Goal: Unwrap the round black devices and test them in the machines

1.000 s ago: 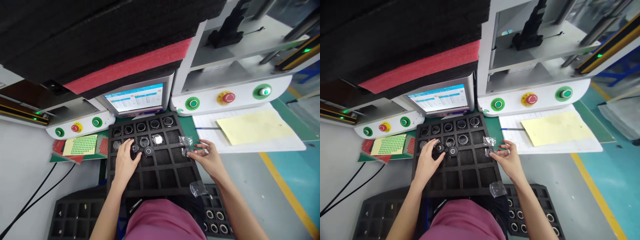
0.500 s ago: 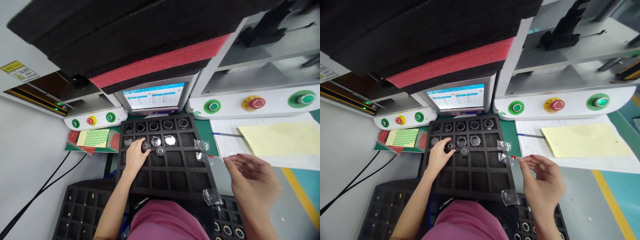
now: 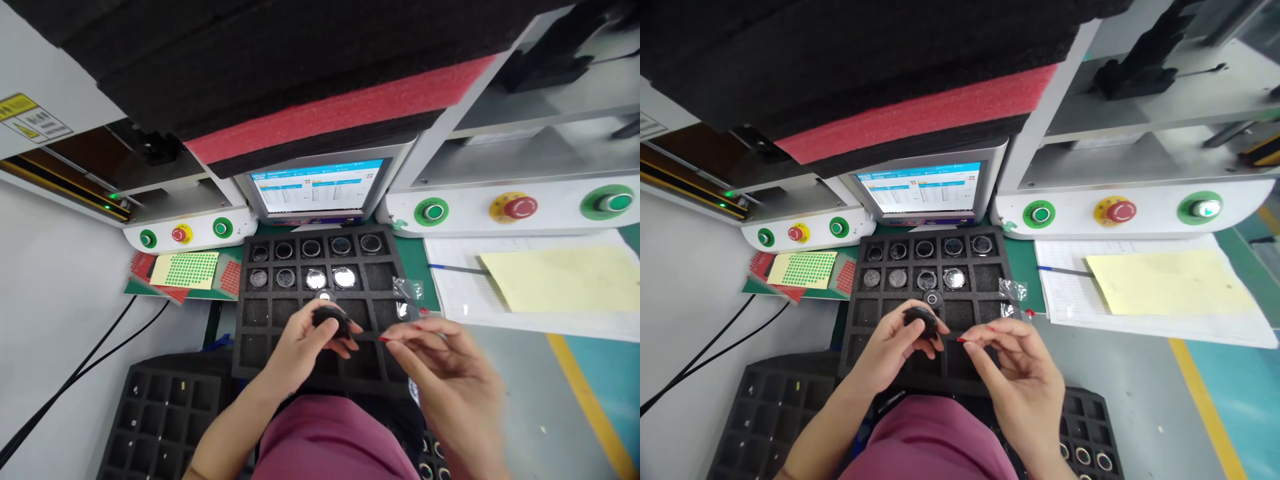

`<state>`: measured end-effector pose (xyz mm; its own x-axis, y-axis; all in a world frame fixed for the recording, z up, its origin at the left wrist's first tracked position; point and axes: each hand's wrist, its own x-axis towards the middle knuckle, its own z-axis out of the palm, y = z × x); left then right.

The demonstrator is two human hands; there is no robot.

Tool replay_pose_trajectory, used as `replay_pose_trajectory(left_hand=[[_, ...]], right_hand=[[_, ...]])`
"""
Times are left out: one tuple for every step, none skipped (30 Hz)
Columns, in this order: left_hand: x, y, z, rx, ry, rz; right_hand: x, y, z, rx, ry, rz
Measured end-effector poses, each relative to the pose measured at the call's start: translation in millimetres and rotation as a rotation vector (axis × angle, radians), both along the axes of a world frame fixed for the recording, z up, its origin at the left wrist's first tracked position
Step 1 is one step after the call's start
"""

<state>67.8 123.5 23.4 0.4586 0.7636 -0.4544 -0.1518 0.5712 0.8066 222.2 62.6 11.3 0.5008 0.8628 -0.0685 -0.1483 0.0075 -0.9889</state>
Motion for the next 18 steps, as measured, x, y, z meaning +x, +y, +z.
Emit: replay_pose_trajectory(left_hand=[[2.9, -3.9, 3.4, 0.032, -0.014, -0.018], [5.1, -7.4, 6.9, 0.084, -0.003, -0.04], [6.6, -10.4, 10.3, 0.155, 0.028, -0.056], [7.6, -12.8, 13.4, 0.234, 0.066, -0.061], [8.0, -14.8, 16.0, 0.307, 0.095, -0.058], [7.9, -16.3, 18.0, 0.364, 0.1, -0.055], [7.5, -17.6, 19.3, 0.403, 0.084, -0.057], [6.9, -18.7, 20.1, 0.429, 0.054, -0.067], [6.1, -19.7, 20.4, 0.452, 0.023, -0.08], [5.2, -20.8, 20.4, 0.483, -0.004, -0.098], [4.4, -21.9, 20.1, 0.52, -0.022, -0.114], [3.6, -23.0, 19.7, 0.558, -0.033, -0.124], [2.8, -24.0, 19.4, 0.59, -0.037, -0.128], [2.2, -24.9, 19.2, 0.614, -0.034, -0.128], [1.6, -25.6, 19.0, 0.635, -0.023, -0.128], [1.0, -26.1, 19.0, 0.657, -0.003, -0.132], [0.5, -26.3, 19.1, 0.687, 0.021, -0.134], [0.1, -26.4, 19.4, 0.725, 0.044, -0.141]], right_hand=[[-2.1, -0.9, 1.7, 0.02, -0.005, -0.001], [-3.7, -1.9, 3.3, 0.038, -0.012, -0.007], [-4.9, -2.7, 4.8, 0.056, -0.021, -0.02], [-5.7, -3.4, 6.2, 0.073, -0.029, -0.037], [-6.1, -3.9, 7.5, 0.089, -0.032, -0.052], [-6.2, -4.2, 8.8, 0.103, -0.033, -0.064], [-6.0, -4.5, 10.0, 0.113, -0.031, -0.073], [-5.6, -4.7, 11.0, 0.12, -0.027, -0.078], [-5.3, -5.0, 12.0, 0.121, -0.024, -0.077], [-5.0, -5.3, 12.7, 0.119, -0.022, -0.074], [-4.8, -5.7, 13.4, 0.117, -0.024, -0.07], [-5.0, -6.2, 14.0, 0.115, -0.028, -0.067], [-5.4, -6.6, 14.5, 0.115, -0.031, -0.066], [-6.0, -7.0, 15.0, 0.114, -0.037, -0.073], [-6.9, -7.3, 15.5, 0.11, -0.046, -0.088], [-7.8, -7.5, 16.0, 0.104, -0.059, -0.111], [-8.7, -7.5, 16.6, 0.097, -0.076, -0.138], [-9.4, -7.4, 17.2, 0.092, -0.095, -0.168]])
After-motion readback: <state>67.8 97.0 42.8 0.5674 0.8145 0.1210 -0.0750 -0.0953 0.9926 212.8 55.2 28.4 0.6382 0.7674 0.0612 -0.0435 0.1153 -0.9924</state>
